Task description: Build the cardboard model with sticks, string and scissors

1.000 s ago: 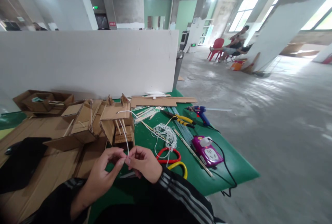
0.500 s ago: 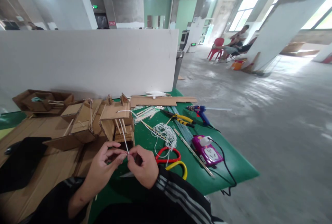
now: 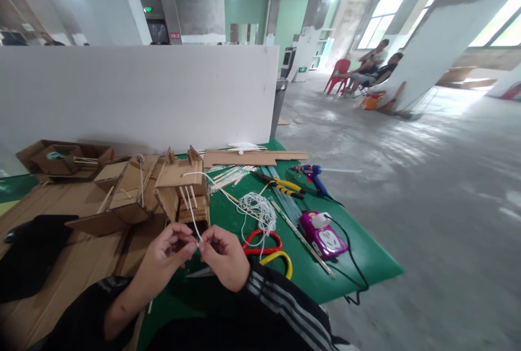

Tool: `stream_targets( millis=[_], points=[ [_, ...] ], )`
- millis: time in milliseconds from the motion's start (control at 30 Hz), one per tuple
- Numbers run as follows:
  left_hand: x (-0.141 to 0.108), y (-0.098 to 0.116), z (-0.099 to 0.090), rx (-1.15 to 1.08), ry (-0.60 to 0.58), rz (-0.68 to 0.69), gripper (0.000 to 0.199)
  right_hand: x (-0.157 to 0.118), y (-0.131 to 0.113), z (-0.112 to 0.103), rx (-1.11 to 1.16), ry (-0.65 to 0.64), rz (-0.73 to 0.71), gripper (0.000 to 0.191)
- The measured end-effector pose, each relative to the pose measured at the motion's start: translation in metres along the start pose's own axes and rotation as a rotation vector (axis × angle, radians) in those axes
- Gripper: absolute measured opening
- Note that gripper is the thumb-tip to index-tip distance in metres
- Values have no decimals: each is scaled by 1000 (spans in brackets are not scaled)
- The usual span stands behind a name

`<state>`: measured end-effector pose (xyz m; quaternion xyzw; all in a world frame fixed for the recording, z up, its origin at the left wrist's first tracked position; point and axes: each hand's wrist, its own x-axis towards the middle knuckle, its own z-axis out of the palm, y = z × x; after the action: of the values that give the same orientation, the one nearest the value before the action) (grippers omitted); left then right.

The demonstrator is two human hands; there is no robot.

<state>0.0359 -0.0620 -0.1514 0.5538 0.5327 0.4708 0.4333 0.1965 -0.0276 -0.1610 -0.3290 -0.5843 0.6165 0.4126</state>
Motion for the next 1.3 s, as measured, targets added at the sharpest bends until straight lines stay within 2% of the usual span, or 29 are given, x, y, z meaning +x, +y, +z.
stream_targets(
  millis=[133, 433, 800, 1133, 1300],
  points=[
    [0, 0, -2, 72, -11, 35, 15, 1, 1, 0, 37, -6, 27, 32],
    [-2, 3, -4, 222, -7, 105, 12, 0, 1, 0, 27, 12, 25, 32],
    [-2, 8, 0, 277, -12, 140, 10, -2, -5, 0, 7, 36, 23, 33],
    [-3, 2, -1, 264, -15, 146, 5, -2, -5, 0, -4, 61, 25, 32],
    [-4, 1, 0, 267, -26, 162, 21, -1, -4, 1, -6, 55, 21, 33]
  ],
)
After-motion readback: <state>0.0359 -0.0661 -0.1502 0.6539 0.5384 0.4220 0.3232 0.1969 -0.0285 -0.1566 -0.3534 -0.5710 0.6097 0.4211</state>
